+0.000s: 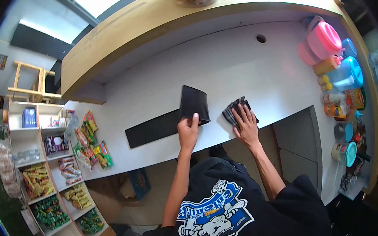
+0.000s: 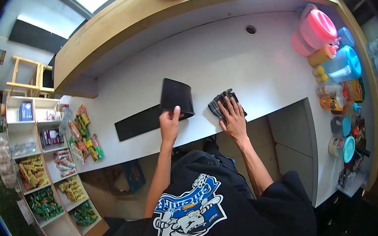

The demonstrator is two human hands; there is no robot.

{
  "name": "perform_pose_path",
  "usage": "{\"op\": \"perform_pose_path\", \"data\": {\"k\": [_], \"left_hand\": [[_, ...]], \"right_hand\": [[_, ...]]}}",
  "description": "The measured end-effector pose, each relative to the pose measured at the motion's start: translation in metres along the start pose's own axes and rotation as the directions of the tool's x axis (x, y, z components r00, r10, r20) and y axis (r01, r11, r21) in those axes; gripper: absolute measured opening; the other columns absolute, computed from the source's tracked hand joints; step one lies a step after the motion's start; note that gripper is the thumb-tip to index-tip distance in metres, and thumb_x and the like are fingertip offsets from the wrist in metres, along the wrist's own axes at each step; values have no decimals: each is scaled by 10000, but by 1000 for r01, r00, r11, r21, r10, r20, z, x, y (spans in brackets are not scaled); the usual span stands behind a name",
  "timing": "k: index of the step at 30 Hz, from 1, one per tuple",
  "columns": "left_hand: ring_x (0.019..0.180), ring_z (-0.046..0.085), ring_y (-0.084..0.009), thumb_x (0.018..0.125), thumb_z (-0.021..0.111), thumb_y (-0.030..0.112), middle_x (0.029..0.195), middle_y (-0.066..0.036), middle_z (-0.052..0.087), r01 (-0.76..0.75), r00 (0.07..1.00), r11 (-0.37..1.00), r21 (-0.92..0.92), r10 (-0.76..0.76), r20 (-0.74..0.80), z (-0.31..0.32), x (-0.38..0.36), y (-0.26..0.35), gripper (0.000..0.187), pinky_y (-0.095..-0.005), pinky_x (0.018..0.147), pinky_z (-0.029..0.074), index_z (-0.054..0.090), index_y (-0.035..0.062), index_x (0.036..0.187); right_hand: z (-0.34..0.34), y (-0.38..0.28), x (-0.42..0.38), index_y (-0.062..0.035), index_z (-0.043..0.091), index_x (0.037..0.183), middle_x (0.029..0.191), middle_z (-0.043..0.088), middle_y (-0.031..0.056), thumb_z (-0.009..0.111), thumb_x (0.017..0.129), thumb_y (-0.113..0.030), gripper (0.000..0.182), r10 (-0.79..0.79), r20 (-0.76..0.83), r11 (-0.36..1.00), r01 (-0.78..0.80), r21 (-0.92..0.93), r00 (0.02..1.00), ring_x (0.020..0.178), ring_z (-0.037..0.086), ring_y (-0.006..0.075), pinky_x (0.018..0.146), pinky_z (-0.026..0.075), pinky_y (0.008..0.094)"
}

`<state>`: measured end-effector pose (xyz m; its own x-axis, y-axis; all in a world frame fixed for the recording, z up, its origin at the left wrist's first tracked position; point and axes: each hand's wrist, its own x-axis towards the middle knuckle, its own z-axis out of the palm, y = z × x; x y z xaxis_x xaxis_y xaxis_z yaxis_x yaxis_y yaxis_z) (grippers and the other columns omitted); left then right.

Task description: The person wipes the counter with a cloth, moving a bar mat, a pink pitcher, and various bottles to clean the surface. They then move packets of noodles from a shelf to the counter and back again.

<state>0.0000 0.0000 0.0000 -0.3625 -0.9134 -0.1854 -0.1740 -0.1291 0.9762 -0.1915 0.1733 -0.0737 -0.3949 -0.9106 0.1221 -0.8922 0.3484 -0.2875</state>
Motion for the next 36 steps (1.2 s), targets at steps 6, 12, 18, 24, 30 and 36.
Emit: {"op": "perform_pose_path", "data": {"k": [6, 12, 18, 24, 30, 36], "left_hand": [[906, 687, -386, 949, 633, 229, 1021, -200, 720, -292, 930, 806, 514, 114, 350, 78, 4, -3, 328, -457, 835, 542, 675, -27, 1149], [1218, 580, -348, 942, 617, 172, 1321, -157, 633, -485, 849, 666, 566, 205, 487, 101, 3, -22, 359, -436, 1045, 460, 673, 32, 1268], [1302, 541, -348, 912, 602, 61, 1335, -173, 627, -423, 896, 789, 445, 291, 337, 15, -20, -50, 332, -444, 1123, 405, 672, -6, 1229], [1362, 477, -357, 864, 620, -5, 1409, -209, 557, 108, 799, 634, 766, 403, -446, -182, -47, -134, 486, -458, 1174, 326, 565, -30, 1346], [1246, 586, -306, 948, 699, 213, 1439, -225, 546, 239, 818, 898, 370, 18, -574, -284, -34, -136, 609, -370, 1052, 462, 476, -60, 1444], [1094, 615, -227, 971, 680, 207, 1305, -170, 615, 376, 813, 916, 136, -257, -523, -294, -2, -126, 519, -380, 972, 512, 522, -47, 1396]], "right_hand": [[-32, 86, -4, -232, 406, 1549, 1629, 321, 107, 651, 860, -245, 731, 229, -121, 973, -230, 9, 966, 1504, 280, 326, 1203, 260, 504], [-34, 191, 41, -216, 368, 1566, 1633, 309, 124, 620, 941, -320, 681, 351, -160, 928, -365, -70, 923, 1490, 294, 357, 1188, 294, 501], [-32, 243, 79, -209, 285, 1601, 1650, 260, 152, 567, 984, -387, 701, 367, -78, 918, -374, -128, 927, 1500, 259, 385, 1191, 291, 507], [-18, 248, 94, -206, 261, 1608, 1644, 270, 162, 540, 988, -398, 706, 412, -122, 881, -429, -198, 903, 1489, 274, 401, 1188, 291, 512], [-14, 250, 99, -199, 250, 1610, 1621, 301, 205, 534, 983, -392, 715, 418, -103, 873, -431, -231, 903, 1478, 297, 421, 1184, 300, 524], [-17, 215, 84, -186, 296, 1596, 1612, 331, 186, 580, 954, -348, 721, 408, -98, 884, -419, -208, 908, 1460, 331, 413, 1161, 335, 527]]}}
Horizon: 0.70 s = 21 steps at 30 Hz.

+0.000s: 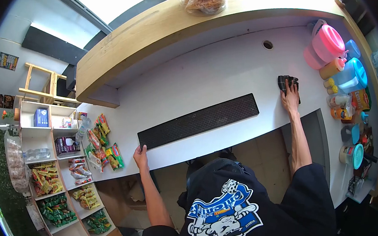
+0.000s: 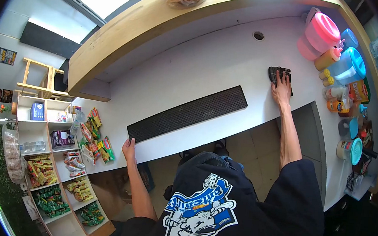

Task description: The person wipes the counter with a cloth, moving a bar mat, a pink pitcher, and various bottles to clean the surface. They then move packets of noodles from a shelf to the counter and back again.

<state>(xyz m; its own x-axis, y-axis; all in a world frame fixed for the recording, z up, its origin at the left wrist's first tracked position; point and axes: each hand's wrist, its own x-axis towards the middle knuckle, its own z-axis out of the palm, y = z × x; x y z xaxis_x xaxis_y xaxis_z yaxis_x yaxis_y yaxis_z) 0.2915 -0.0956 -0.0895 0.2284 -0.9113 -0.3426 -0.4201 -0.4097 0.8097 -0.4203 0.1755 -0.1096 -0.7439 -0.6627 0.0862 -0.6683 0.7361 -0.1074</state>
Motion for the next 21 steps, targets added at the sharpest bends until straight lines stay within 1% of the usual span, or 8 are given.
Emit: {"op": "perform_pose_path", "data": {"k": [2, 5, 8, 11, 15, 17, 19, 21], "left_hand": [[1037, 617, -224, 982, 663, 215, 1235, -157, 617, 76, 997, 995, -56, -75, 33, -2, 13, -2, 469, -400, 929, 547, 533, -36, 1357], [970, 620, -217, 1008, 614, 221, 1162, -159, 574, 39, 999, 987, -156, -44, -30, 12, -20, 44, 396, -418, 876, 592, 478, -6, 1303], [959, 629, -230, 1030, 561, 219, 1190, -192, 541, -79, 995, 966, -247, 91, 38, 24, -47, 71, 349, -424, 842, 621, 405, 21, 1271], [960, 633, -226, 1036, 547, 215, 1152, -194, 557, -161, 979, 936, -312, 191, 71, 41, -101, 138, 360, -413, 842, 625, 386, 13, 1287], [985, 632, -204, 1045, 557, 188, 1103, -179, 595, -256, 900, 882, -395, 367, 237, 75, -165, 204, 342, -389, 837, 625, 388, -8, 1268], [996, 629, -198, 1046, 560, 182, 1114, -185, 598, -224, 842, 850, -477, 416, 345, 97, -195, 230, 341, -382, 854, 621, 390, -20, 1262], [972, 640, -189, 1048, 558, 193, 1112, -186, 610, -213, 801, 851, -479, 433, 413, 123, -218, 246, 339, -351, 847, 609, 406, -29, 1254], [1006, 654, -201, 1057, 531, 190, 1126, -176, 600, -235, 728, 863, -448, 461, 507, 146, -235, 258, 325, -354, 857, 621, 381, -25, 1250]], "right_hand": [[-4, -11, -17, -185, 316, 1589, 1608, 345, 177, 604, 937, -325, 726, -14, -15, 1000, 14, 5, 1000, 1450, 348, 405, 1152, 346, 527], [-10, -31, -51, -188, 370, 1568, 1589, 387, 152, 660, 890, -237, 739, -37, -90, 998, 41, 48, 995, 1441, 367, 381, 1142, 360, 519], [-23, -56, -92, -190, 442, 1528, 1556, 438, 128, 668, 870, -191, 696, -30, -135, 991, 47, 124, 990, 1439, 380, 343, 1149, 345, 501], [-34, -82, -134, -175, 526, 1466, 1509, 501, 115, 659, 846, -162, 635, -9, -175, 972, 50, 229, 984, 1422, 403, 324, 1139, 337, 493], [-41, -119, -192, -133, 583, 1403, 1486, 526, 115, 669, 824, -144, 586, -37, -159, 943, 87, 320, 987, 1410, 416, 326, 1135, 329, 489], [-48, -141, -218, -122, 594, 1385, 1484, 531, 109, 698, 780, -108, 615, -80, -139, 925, 125, 358, 987, 1400, 418, 314, 1136, 322, 480], [-51, -162, -241, -120, 600, 1373, 1478, 537, 105, 710, 761, -115, 622, -154, -136, 902, 196, 384, 979, 1392, 421, 312, 1135, 321, 482], [-59, -181, -256, -119, 606, 1362, 1477, 537, 102, 735, 740, -141, 635, -281, -91, 880, 294, 372, 955, 1383, 425, 315, 1131, 322, 492]]}}
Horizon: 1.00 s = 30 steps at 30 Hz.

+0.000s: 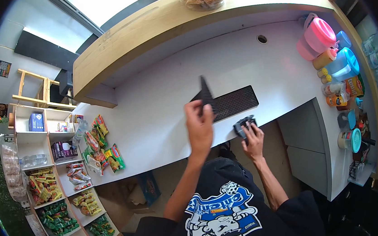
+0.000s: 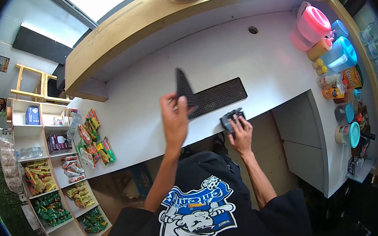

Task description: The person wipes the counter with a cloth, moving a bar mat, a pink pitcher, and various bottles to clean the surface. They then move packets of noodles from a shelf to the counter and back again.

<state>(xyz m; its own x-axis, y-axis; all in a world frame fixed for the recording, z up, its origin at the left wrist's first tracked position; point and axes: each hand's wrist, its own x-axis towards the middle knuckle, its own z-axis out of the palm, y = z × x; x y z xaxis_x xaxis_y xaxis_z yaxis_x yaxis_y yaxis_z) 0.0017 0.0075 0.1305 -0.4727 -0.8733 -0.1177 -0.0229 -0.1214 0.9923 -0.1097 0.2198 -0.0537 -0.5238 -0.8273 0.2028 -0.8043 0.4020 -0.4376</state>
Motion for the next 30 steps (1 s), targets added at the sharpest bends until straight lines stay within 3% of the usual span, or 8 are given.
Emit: {"op": "perform_pose_path", "data": {"k": [5, 8, 11, 14, 16, 21, 25, 30], "left_hand": [[962, 665, -174, 1054, 527, 168, 1127, -176, 617, -20, 988, 996, -85, 33, 152, 68, 3, 6, 309, -324, 816, 614, 398, -47, 1235], [890, 692, -166, 1037, 557, 170, 1100, -195, 656, 23, 981, 997, -79, -7, 195, 90, -2, 24, 318, -299, 782, 592, 423, -67, 1202], [630, 598, -159, 1019, 552, 178, 823, -151, 645, -36, 986, 994, -106, 53, 161, 107, -8, 23, 284, -333, 583, 481, 440, -43, 1155], [627, 583, -172, 1023, 543, 186, 826, -159, 629, -51, 979, 988, -147, 78, 190, 108, -16, 28, 281, -343, 595, 478, 430, -37, 1153], [728, 634, -143, 1030, 553, 185, 919, -149, 653, 5, 969, 989, -151, 33, 245, 101, -22, 35, 295, -299, 654, 504, 423, -39, 1171], [715, 597, -103, 1039, 547, 193, 957, -134, 651, 47, 953, 977, -206, 18, 303, 77, -35, 47, 294, -267, 628, 479, 414, -30, 1177], [733, 613, -112, 1041, 540, 196, 986, -140, 657, 105, 937, 967, -233, -18, 348, 57, -38, 50, 287, -275, 640, 492, 416, -27, 1170], [802, 643, -123, 1042, 541, 197, 1033, -150, 654, 70, 946, 965, -253, 16, 324, 41, -38, 44, 295, -278, 694, 516, 415, -31, 1180]], "right_hand": [[33, -34, -14, -105, 628, 1325, 1463, 546, 103, 785, 719, -245, 641, -261, 152, 965, 251, 79, 953, 1375, 439, 328, 1119, 338, 513], [60, -55, -12, -145, 470, 1491, 1586, 406, 81, 737, 797, -330, 767, -450, 261, 893, 441, 95, 854, 1477, 335, 326, 1219, 247, 495], [52, -91, 7, -189, 381, 1549, 1625, 323, 98, 707, 836, -374, 805, -515, 375, 853, 505, 131, 771, 1509, 271, 307, 1243, 232, 476], [56, -116, 32, -198, 373, 1550, 1635, 293, 109, 731, 815, -363, 835, -468, 392, 879, 463, 112, 792, 1515, 245, 321, 1251, 225, 472], [63, -122, 54, -177, 345, 1565, 1647, 240, 175, 694, 844, -384, 826, -335, 391, 941, 326, 91, 857, 1514, 199, 406, 1247, 188, 487], [121, -162, 104, -134, 364, 1556, 1623, 262, 216, 661, 863, -268, 766, 196, -23, 978, -197, -66, 980, 1477, 233, 476, 1198, 263, 536], [138, -210, 103, -121, 391, 1537, 1614, 293, 207, 641, 868, -270, 730, -67, 88, 997, 62, 55, 994, 1459, 271, 484, 1210, 253, 544], [133, -238, 51, -207, 406, 1540, 1646, 278, 105, 668, 861, -289, 733, -486, 306, 868, 410, 282, 819, 1509, 245, 382, 1234, 250, 498]]}}
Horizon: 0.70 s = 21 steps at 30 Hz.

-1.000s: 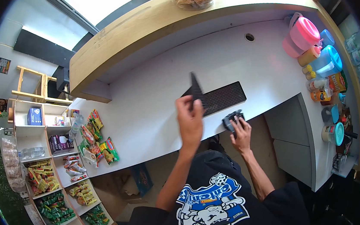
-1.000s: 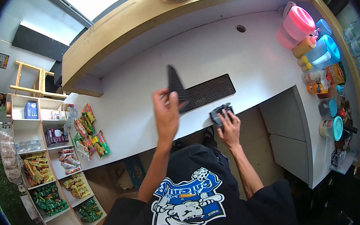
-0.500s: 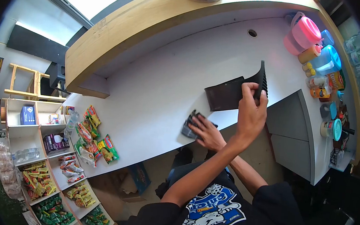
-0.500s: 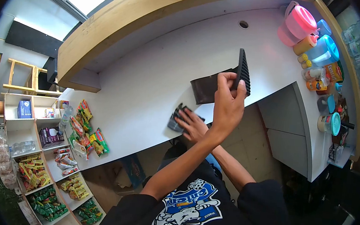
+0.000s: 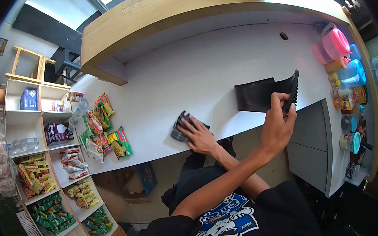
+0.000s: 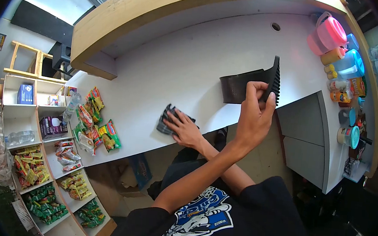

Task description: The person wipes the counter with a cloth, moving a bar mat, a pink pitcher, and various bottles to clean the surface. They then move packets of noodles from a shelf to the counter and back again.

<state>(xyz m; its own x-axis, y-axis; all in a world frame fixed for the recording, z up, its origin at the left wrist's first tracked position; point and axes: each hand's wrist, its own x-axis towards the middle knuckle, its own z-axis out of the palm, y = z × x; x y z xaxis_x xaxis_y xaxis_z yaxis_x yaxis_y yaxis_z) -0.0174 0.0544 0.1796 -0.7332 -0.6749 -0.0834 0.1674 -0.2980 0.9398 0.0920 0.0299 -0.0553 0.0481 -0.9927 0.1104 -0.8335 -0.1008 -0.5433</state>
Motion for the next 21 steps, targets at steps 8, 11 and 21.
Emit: {"op": "perform_pose_path", "data": {"k": [8, 11, 21], "left_hand": [[850, 641, -115, 1042, 552, 207, 1058, -142, 649, -8, 998, 1000, -17, 7, -64, -42, -13, 10, 311, -267, 730, 515, 423, -29, 1198], [816, 608, -103, 1044, 543, 202, 1033, -129, 640, -39, 993, 998, -45, 34, -115, -57, -18, 8, 303, -265, 715, 503, 419, -29, 1195], [826, 585, -106, 1049, 548, 210, 1043, -139, 622, -101, 952, 995, 18, 102, -289, -134, -24, -2, 321, -266, 705, 497, 430, -34, 1221]], "right_hand": [[-41, 43, -19, -213, 403, 1547, 1645, 275, 123, 721, 823, -331, 800, 175, -72, 962, -186, -201, 982, 1485, 286, 380, 1213, 282, 486], [-16, 45, 27, -165, 390, 1551, 1640, 268, 164, 685, 871, -323, 758, 321, -258, 905, -375, -199, 911, 1494, 242, 422, 1218, 247, 526], [62, -71, 98, -215, 417, 1532, 1644, 280, 104, 706, 847, -339, 754, -103, 50, 989, 108, -97, 993, 1506, 245, 380, 1231, 241, 507]]}}
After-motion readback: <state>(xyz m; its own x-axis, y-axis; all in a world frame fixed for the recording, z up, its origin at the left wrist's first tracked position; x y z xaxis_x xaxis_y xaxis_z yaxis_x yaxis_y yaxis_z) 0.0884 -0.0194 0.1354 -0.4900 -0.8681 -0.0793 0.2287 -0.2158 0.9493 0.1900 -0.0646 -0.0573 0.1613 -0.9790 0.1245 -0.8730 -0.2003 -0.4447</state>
